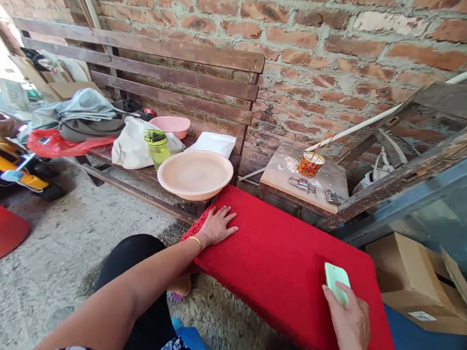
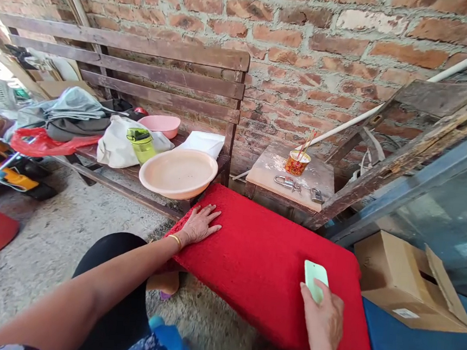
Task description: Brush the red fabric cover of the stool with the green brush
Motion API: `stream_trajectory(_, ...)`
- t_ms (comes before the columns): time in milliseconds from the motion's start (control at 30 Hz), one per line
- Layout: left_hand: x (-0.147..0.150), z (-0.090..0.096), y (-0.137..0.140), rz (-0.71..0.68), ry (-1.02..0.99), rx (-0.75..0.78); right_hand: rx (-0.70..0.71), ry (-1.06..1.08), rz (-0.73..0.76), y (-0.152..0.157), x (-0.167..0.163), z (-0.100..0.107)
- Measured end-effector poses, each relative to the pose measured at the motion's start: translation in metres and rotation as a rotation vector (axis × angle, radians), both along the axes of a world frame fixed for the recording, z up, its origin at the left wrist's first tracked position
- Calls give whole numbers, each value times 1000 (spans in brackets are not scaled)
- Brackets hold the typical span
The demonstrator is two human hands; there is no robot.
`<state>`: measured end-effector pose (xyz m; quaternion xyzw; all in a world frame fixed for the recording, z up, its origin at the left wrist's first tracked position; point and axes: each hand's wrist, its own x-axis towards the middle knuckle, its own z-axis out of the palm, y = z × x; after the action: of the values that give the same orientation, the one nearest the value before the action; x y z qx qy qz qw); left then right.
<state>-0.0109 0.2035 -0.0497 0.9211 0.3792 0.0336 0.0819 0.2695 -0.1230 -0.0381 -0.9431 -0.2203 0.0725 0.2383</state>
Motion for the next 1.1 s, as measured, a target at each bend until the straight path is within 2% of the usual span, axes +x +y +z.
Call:
stream_trajectory(200,-1,1,0,-3,2,-9,101,-12,351,98,-59,1)
stream_trajectory(267,-1,0,0,-5,-3,-4,104,-26,417,112,-63,0)
stream_trajectory(367,0,-2,0,-9,-14,1,81,-15,360,89,-39,0)
stream_trajectory(500,1,-3,0,-14,-21,-7,-44,8,33,26,15,3)
stream_trajectory(567,1,-4,0,-16,-22,-16,-84,-7,-109,14,26,5)
stream_trajectory(600,1,-4,0,-15,-23,-19,-73,-16,-129,18,25,4)
stream_trajectory(667,0,-4,0,-11,-29,-21,3,-30,-46,43,8,0)
stream_trajectory(767,0,-4,0,-8,-36,-17,120,-40,208,105,-35,-8)
stream_trajectory(833,0,-3,0,-10,-34,-20,152,-41,325,141,-58,-10)
stream_trajectory(900,0,-1,0,-10,-30,-29,163,-40,385,158,-67,-10)
stream_trajectory(967,0,1,0,-12,-30,-41,160,-40,398,151,-57,-8)
stream_trajectory(1033,0,2,-1,-15,-39,-49,134,-33,340,124,-32,-5)
stream_trajectory(1100,1,4,-2,-18,-52,-58,81,-16,219,89,-1,-3)
